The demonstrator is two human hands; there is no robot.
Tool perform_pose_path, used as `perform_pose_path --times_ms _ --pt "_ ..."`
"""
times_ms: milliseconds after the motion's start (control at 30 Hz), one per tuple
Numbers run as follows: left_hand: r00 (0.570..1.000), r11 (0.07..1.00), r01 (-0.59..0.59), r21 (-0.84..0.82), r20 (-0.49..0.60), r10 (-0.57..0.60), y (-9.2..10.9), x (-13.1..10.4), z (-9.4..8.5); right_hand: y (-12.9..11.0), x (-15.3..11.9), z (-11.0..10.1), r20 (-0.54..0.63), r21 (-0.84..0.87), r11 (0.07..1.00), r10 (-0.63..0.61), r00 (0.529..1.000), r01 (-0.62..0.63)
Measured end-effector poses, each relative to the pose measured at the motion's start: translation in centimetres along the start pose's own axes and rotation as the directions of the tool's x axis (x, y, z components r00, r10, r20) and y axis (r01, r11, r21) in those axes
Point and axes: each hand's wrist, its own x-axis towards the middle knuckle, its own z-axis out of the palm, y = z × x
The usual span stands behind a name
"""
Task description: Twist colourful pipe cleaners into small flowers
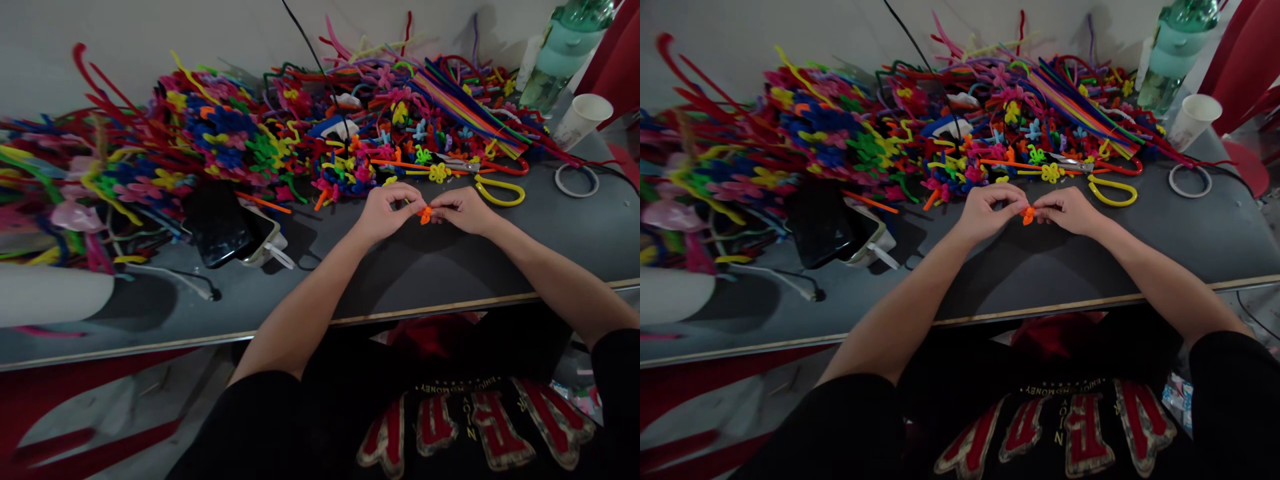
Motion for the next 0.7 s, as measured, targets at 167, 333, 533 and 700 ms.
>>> perform_pose_path --times_ms 167,333,533,700 --pt "0.956 0.949 0.223 -0.224 0.242 -0.167 -0.8 0.2 -0.6 0.2 -0.1 -0.1 0.106 -0.045 0.996 -0.066 0.992 0.071" --pt "0.817 0.791 0.559 -0.25 0.33 -0.474 -1.1 0.2 -0.5 -0.4 -0.2 -0.2 0.17 -0.105 0.991 -0.069 0.983 0.088" --pt "0.868 0.859 0.492 -0.146 0.155 -0.471 -0.3 -0.2 0.2 0.4 -0.2 -0.6 0.135 -0.06 0.998 0.038 0.99 -0.03" --pt "0.948 0.94 0.314 -0.133 -0.004 -0.317 -0.8 -0.3 1.1 1.1 0.0 -0.8 0.045 -0.004 0.994 0.108 0.993 -0.108"
